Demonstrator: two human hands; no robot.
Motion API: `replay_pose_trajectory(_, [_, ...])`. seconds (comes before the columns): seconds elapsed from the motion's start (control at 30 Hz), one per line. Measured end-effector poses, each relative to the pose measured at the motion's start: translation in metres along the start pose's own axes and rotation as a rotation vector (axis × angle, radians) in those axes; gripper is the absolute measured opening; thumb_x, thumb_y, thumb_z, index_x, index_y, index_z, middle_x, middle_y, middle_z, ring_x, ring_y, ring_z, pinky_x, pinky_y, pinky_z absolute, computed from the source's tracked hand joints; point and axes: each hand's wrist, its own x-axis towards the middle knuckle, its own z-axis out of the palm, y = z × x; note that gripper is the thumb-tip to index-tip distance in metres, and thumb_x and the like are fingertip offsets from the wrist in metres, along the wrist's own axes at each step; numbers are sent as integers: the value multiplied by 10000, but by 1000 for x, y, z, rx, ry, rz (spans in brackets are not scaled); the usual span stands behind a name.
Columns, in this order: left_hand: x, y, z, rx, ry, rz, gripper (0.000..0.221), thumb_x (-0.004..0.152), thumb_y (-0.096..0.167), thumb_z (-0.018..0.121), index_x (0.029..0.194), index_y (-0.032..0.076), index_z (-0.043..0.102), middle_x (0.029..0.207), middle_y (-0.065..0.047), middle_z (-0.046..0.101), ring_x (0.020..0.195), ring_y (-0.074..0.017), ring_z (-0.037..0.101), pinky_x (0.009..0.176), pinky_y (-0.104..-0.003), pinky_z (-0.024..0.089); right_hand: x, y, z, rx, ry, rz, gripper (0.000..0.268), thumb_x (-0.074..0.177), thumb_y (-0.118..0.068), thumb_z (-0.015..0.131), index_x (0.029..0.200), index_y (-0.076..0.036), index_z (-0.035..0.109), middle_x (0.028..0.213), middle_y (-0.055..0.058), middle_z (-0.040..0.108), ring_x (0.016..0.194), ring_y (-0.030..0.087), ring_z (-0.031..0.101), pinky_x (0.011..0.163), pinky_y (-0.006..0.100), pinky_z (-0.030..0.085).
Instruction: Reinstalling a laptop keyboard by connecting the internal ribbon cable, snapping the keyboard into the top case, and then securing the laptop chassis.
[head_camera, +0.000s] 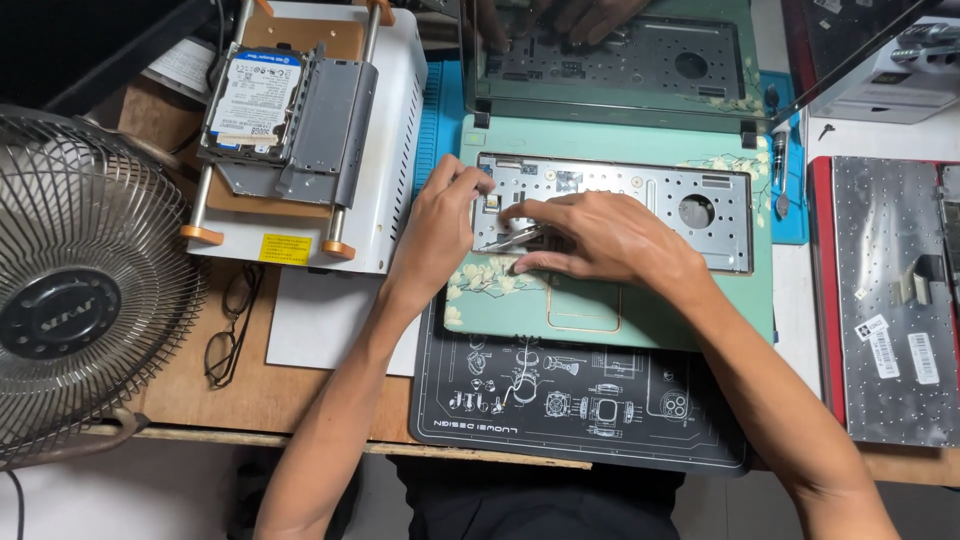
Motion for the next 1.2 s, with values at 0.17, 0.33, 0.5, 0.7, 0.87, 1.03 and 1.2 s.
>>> replay_pose_trajectory(0.17, [-6, 1, 8, -25, 48, -39, 275, 1032, -94, 399, 1154, 52, 598, 1009, -68, 506, 1050, -332, 643, 931, -428, 528, -28, 53, 44, -8, 176, 86, 521, 880, -616, 698, 1223, -250, 560, 704, 66, 697, 650, 267, 720, 612, 378, 607])
replay_pose_trajectory(0.33, [-16, 0, 15, 18, 76, -1, 261, 1003, -105, 425, 1106, 66, 592, 994, -55, 502, 1005, -308, 631, 882, -409, 537, -52, 77, 70, -12, 408, 133, 466, 904, -505, 733, 1191, -181, 561, 749, 86, 700, 697, 264, 728, 616, 372, 602])
replay_pose_trajectory(0.5, [-21, -14, 28, 110, 144, 62, 204, 948, -116, 490, 982, 62, 582, 938, -47, 481, 960, -299, 620, 842, -375, 554, -63, 98, 91, -109, 577, 169, 451, 897, -507, 760, 1150, -158, 629, 790, 28, 678, 738, 206, 716, 663, 319, 598])
replay_pose_trajectory(0.7, [-18, -9, 26, 169, 201, 58, 296, 920, -123, 497, 1109, 53, 641, 994, -62, 478, 893, -278, 576, 763, -391, 529, -60, 101, 88, -1, 608, 183, 385, 933, -411, 754, 1127, -97, 643, 809, 94, 707, 755, 242, 733, 660, 331, 595])
replay_pose_trajectory(0.87, [-19, -9, 25, 242, 177, 86, 241, 881, -116, 565, 955, 51, 721, 962, -69, 502, 811, -264, 563, 689, -363, 510, -60, 95, 82, 11, 616, 182, 355, 922, -394, 762, 1104, -110, 650, 792, 84, 719, 743, 234, 737, 662, 329, 598])
replay_pose_trajectory(1.03, [-19, -9, 27, 298, 202, 109, 211, 880, -94, 602, 904, 57, 747, 948, -77, 513, 801, -288, 582, 660, -370, 510, -61, 91, 78, 26, 629, 178, 343, 911, -390, 767, 1088, -120, 651, 777, 80, 723, 730, 230, 741, 657, 334, 597])
replay_pose_trajectory(1.2, [-19, -7, 25, 310, 189, 91, 221, 884, -74, 583, 911, 65, 753, 949, -69, 516, 757, -276, 563, 649, -387, 494, -61, 87, 72, 18, 637, 169, 312, 926, -364, 747, 1092, -120, 646, 778, 78, 714, 746, 234, 742, 685, 345, 603])
